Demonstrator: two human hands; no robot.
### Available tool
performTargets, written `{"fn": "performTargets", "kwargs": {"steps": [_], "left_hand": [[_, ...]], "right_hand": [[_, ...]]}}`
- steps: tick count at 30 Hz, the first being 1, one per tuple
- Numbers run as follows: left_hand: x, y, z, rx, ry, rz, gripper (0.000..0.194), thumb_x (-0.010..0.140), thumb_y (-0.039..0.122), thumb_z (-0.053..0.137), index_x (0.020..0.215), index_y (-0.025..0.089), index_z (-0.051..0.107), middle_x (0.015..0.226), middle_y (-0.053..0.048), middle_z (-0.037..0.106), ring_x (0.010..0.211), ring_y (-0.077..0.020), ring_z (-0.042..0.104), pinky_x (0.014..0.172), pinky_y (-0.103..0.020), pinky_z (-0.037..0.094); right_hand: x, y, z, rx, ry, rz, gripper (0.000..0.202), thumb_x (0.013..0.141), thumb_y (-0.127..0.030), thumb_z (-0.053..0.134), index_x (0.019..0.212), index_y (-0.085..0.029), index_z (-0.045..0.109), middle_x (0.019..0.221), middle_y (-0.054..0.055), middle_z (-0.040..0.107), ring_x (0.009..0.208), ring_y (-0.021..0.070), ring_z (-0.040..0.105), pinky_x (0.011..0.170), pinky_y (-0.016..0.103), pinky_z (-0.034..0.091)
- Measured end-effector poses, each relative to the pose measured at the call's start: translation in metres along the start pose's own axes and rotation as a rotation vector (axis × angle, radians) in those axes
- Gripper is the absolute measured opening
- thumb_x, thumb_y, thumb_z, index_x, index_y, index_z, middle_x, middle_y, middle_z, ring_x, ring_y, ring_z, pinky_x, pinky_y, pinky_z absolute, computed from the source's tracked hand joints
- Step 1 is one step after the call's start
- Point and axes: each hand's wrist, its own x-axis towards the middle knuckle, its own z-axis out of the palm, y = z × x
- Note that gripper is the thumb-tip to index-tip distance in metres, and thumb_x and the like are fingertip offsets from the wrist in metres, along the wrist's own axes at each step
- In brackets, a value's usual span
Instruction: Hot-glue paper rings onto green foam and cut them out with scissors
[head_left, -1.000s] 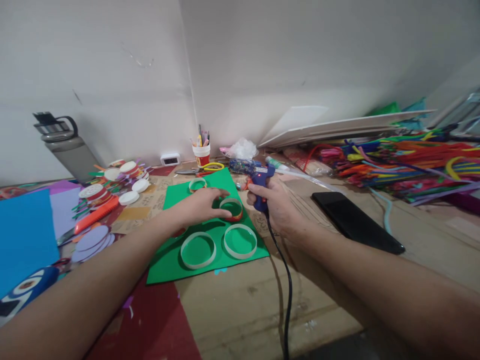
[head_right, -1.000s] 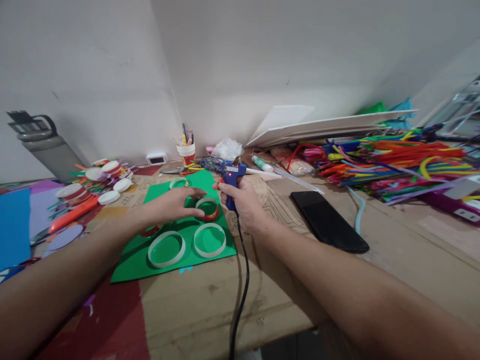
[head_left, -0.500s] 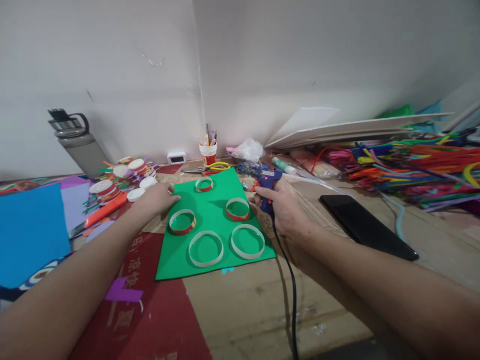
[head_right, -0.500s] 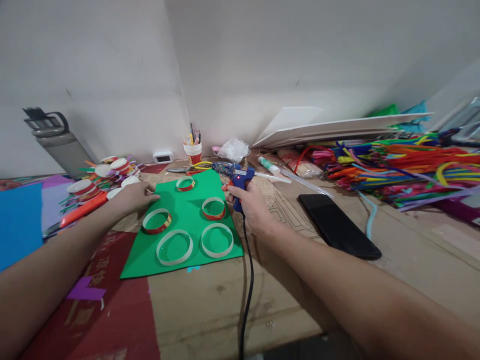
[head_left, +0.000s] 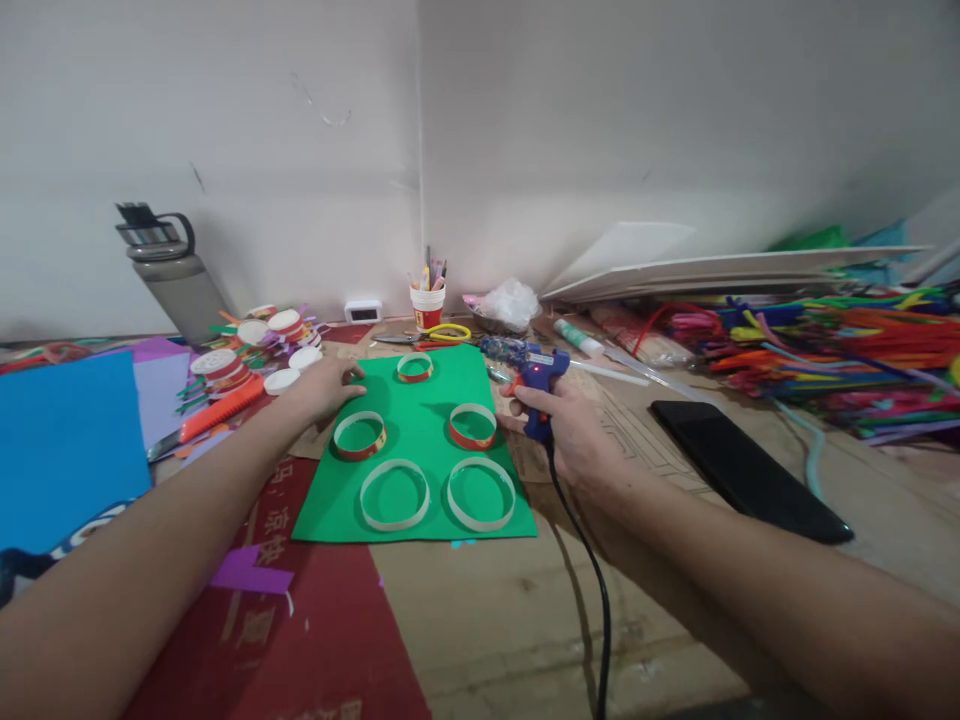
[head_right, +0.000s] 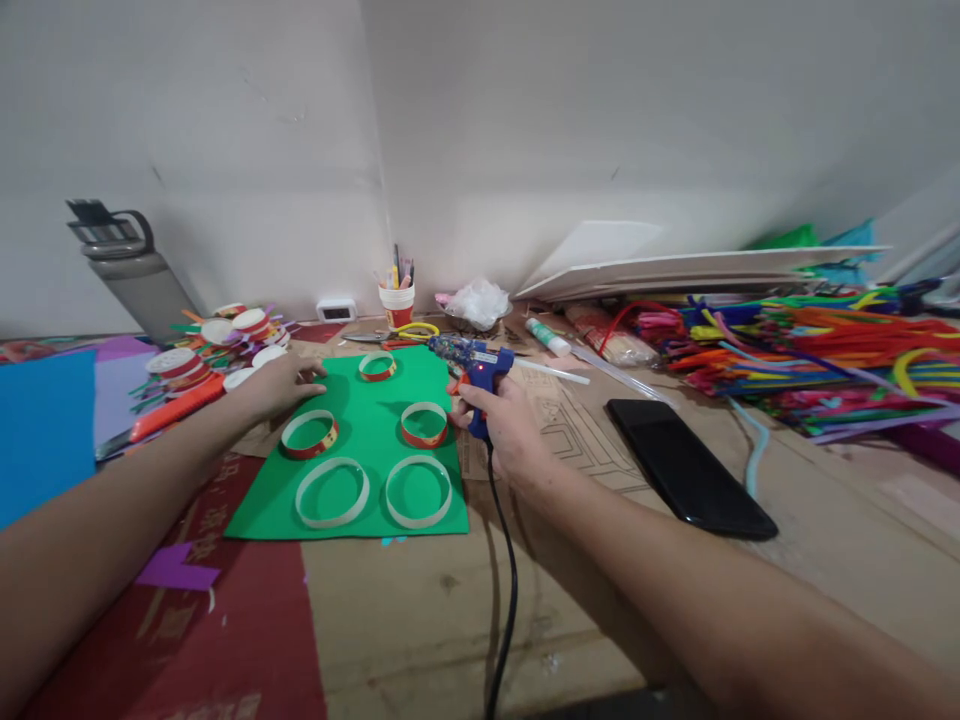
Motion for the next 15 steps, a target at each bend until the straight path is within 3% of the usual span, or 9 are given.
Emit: {"fn": "performTargets", "kwargs": {"steps": [3, 9, 15], "left_hand": [[0.002, -0.007, 0.001, -0.018, 0.0, 0.016, 0.034, 0.077, 0.037, 0.065, 0.106, 0.02, 0.071, 0.1, -0.007, 0.072, 0.089, -0.0228, 0.065, 0.075, -0.03, 0.048], [0.001, -0.021, 0.003, -0.079, 0.025, 0.065, 0.039, 0.075, 0.044, 0.064, 0.107, 0.023, 0.071, 0.104, -0.006, 0.07, 0.091, -0.0229, 0.063, 0.08, -0.031, 0.049], [-0.005, -0.019, 0.004, -0.15, 0.048, 0.027, 0.039, 0.076, 0.044, 0.062, 0.105, 0.021, 0.073, 0.102, -0.007, 0.073, 0.09, -0.0238, 0.065, 0.08, -0.032, 0.05]], "right_hand": [[-0.004, 0.001, 0.003, 0.005, -0.014, 0.013, 0.022, 0.063, -0.025, 0.079, 0.076, -0.02, 0.062, 0.072, -0.001, 0.063, 0.055, 0.0097, 0.049, 0.056, 0.028, 0.048], [-0.012, 0.001, 0.007, 0.027, -0.024, 0.067, 0.024, 0.061, -0.025, 0.082, 0.075, -0.021, 0.063, 0.07, -0.002, 0.063, 0.054, 0.0093, 0.05, 0.07, 0.036, 0.056], [-0.012, -0.002, 0.007, -0.006, -0.022, 0.042, 0.021, 0.064, -0.026, 0.079, 0.077, -0.023, 0.063, 0.074, -0.002, 0.064, 0.054, 0.0101, 0.05, 0.074, 0.038, 0.055]]}}
